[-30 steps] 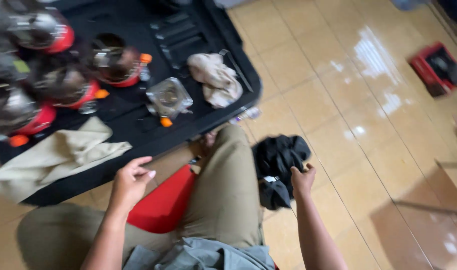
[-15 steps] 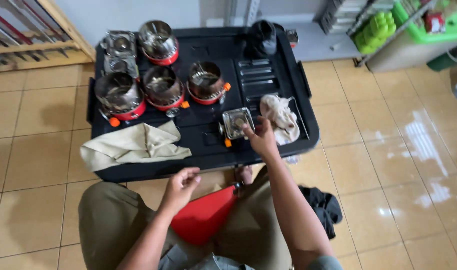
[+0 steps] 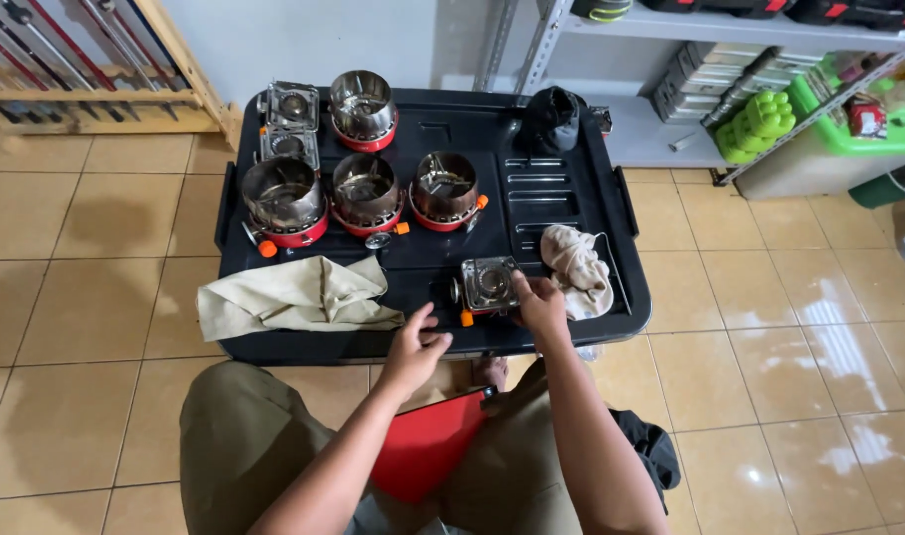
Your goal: Assembling and adjusting portable camping stoves using a multi-tool
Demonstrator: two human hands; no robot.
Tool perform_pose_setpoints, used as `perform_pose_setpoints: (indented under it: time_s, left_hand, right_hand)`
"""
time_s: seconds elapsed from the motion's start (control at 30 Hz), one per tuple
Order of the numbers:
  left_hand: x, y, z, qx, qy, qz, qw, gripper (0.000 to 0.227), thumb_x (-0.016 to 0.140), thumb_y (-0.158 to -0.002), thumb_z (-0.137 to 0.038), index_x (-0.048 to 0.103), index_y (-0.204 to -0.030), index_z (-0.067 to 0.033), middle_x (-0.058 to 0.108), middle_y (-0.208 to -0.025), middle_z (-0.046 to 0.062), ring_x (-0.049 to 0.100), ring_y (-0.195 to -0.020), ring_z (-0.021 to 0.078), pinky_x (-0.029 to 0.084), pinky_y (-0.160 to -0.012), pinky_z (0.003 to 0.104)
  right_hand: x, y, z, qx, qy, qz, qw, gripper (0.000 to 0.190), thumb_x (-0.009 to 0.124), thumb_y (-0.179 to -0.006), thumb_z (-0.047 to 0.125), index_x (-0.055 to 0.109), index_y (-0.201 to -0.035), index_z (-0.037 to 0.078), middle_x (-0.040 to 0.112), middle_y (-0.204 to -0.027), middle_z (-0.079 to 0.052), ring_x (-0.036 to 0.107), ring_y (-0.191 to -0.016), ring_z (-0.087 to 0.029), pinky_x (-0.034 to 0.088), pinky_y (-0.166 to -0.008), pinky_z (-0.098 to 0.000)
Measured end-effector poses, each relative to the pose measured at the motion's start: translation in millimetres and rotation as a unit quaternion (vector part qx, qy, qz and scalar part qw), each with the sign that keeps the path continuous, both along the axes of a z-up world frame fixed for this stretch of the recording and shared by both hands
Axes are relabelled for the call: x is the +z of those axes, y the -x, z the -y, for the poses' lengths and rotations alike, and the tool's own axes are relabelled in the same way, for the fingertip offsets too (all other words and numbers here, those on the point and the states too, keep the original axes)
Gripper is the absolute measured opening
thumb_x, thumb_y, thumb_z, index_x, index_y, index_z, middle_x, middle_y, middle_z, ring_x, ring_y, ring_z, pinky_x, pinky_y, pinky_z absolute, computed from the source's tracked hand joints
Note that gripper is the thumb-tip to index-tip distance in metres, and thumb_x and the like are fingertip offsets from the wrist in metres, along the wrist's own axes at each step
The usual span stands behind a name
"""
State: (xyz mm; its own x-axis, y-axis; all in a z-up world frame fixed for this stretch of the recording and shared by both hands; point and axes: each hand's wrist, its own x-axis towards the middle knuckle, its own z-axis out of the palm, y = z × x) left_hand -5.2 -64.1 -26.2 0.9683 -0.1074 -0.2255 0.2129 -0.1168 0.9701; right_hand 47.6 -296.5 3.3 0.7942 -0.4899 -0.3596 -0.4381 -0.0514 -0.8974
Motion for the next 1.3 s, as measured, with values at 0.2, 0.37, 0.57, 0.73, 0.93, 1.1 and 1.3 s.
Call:
perform_pose_setpoints:
  time_s: [0.2,0.37,0.57,0.73,0.93,1.1,1.3]
  left_hand:
    - [-8,-4,18,0.015,0.06,-0.049,0.997,0.075,0.08,-0.08,-0.01,0.048,-0.148,-0.0045,0.054,-0.139,0.03,0.067,-0.118,0.0352,0.06,-0.092,0.043]
    - [23,15,11,0.042,0.169,-0.049,0.983,0.097,0.084,-0.078,-0.009,0.028,-0.155,0.0013,0.036,-0.146,0.04,0.055,-0.127,0.0476,0.052,-0.1,0.053]
    - [41,12,-10,0.051,0.344,0.017,0.938,0.14,0.09,-0.062,0.009,-0.002,-0.163,-0.0204,0.021,-0.156,0.024,0.041,-0.129,0.0447,0.035,-0.109,0.059]
    - [45,6,-21,0.005,0.406,0.095,0.909,0.136,0.092,-0.058,0.011,0.01,-0.163,-0.0204,0.052,-0.135,0.005,0.058,-0.11,0.015,0.047,-0.106,0.036]
    - [-7,-4,-39,0.058,0.466,0.149,0.871,0.065,0.088,-0.072,-0.01,0.057,-0.129,-0.0048,0.07,-0.103,0.015,0.067,-0.071,0.0229,0.06,-0.051,0.039]
    - [-5,8,-48,-0.021,0.526,0.082,0.846,0.105,0.065,-0.078,-0.073,0.041,-0.15,-0.0001,0.055,-0.144,0.019,0.055,-0.131,0.0336,0.049,-0.104,0.047]
    - [53,19,-49,0.017,0.537,0.091,0.839,0.102,0.056,-0.08,-0.078,0.044,-0.147,-0.0013,0.058,-0.138,0.02,0.058,-0.125,0.0329,0.052,-0.1,0.046]
  right_hand:
    - [0,8,-14,0.04,-0.07,0.029,0.996,0.058,0.082,-0.078,0.004,0.058,-0.131,-0.003,0.067,-0.102,-0.025,0.07,-0.079,-0.033,0.065,-0.064,-0.0453]
    - [-9,11,-22,-0.032,-0.174,0.05,0.983,0.046,0.073,-0.077,-0.008,0.062,-0.122,-0.012,0.062,-0.101,-0.026,0.067,-0.077,-0.037,0.065,-0.069,-0.0549]
    - [63,46,-75,-0.079,-0.269,0.102,0.954,0.033,0.071,-0.077,-0.01,0.063,-0.109,-0.013,0.056,-0.084,-0.02,0.064,-0.068,-0.031,0.064,-0.068,-0.0544]
    - [77,76,-104,-0.079,-0.377,0.118,0.915,0.019,0.069,-0.086,-0.002,0.063,-0.102,-0.009,0.055,-0.081,-0.015,0.066,-0.072,-0.032,0.066,-0.076,-0.0602]
    - [118,114,-146,0.018,-0.36,0.131,0.924,0.017,0.074,-0.082,-0.01,0.061,-0.093,-0.008,0.057,-0.079,-0.013,0.069,-0.073,-0.03,0.068,-0.068,-0.0538]
    - [121,128,-140,0.27,-0.242,0.136,0.922,0.026,0.081,-0.075,-0.005,0.062,-0.091,-0.005,0.081,-0.092,-0.029,0.062,-0.048,-0.021,0.05,-0.044,-0.0308]
    - [106,127,-120,0.358,-0.14,0.121,0.915,0.031,0.071,-0.09,0.034,0.067,-0.091,0.003,0.071,-0.083,-0.011,0.073,-0.075,-0.023,0.065,-0.071,-0.0363]
